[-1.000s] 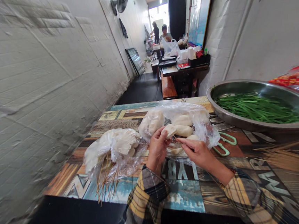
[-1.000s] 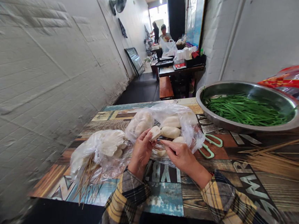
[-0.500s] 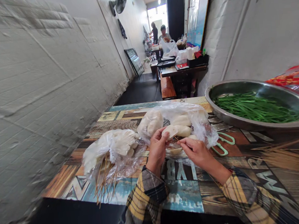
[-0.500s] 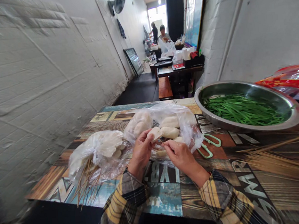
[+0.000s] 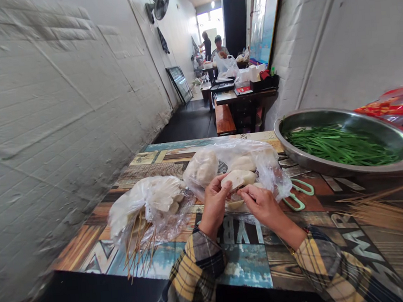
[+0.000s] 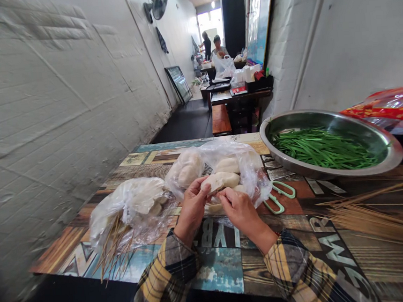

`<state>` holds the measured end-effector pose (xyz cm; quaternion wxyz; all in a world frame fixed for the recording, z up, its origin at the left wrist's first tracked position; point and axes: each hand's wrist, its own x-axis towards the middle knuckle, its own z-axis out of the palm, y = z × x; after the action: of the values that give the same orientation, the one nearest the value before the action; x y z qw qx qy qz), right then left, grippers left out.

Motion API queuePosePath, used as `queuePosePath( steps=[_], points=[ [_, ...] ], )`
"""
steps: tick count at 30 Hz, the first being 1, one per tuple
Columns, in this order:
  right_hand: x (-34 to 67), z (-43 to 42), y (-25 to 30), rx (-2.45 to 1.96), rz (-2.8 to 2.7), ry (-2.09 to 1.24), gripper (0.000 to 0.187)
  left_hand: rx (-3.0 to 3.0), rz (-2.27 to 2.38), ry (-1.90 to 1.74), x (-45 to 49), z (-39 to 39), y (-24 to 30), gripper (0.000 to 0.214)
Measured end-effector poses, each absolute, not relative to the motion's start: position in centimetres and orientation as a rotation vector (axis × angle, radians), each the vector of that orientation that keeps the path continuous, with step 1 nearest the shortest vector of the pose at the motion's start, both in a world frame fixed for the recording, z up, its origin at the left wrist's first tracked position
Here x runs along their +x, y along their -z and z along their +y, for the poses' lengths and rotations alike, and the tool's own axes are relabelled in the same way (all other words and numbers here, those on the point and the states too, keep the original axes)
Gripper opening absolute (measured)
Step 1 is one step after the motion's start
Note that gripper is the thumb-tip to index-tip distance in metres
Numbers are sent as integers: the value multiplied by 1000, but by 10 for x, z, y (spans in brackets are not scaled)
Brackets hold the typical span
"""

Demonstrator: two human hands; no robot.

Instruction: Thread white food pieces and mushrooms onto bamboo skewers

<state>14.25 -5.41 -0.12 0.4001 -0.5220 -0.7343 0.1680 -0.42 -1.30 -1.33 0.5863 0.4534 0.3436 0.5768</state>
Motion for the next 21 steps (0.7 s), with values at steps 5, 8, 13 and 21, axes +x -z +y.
queuePosePath(
  steps=[5,8,13,21],
  points=[
    [141,-52,4,-1333,-1805,-426,26,1132,812,-1344,-3,-13,13,38],
    [140,-51,4,-1355,-1778,-454,28,1146,830,-1337,-2,-15,11,38],
    [138,-50,5,-1378,-1742,-466,29,1176,867,-1351,-1,-19,4,35],
    [139,-50,9,-1320,-1714,-650,29,1145,875,-1374,-4,-18,4,34]
  ],
)
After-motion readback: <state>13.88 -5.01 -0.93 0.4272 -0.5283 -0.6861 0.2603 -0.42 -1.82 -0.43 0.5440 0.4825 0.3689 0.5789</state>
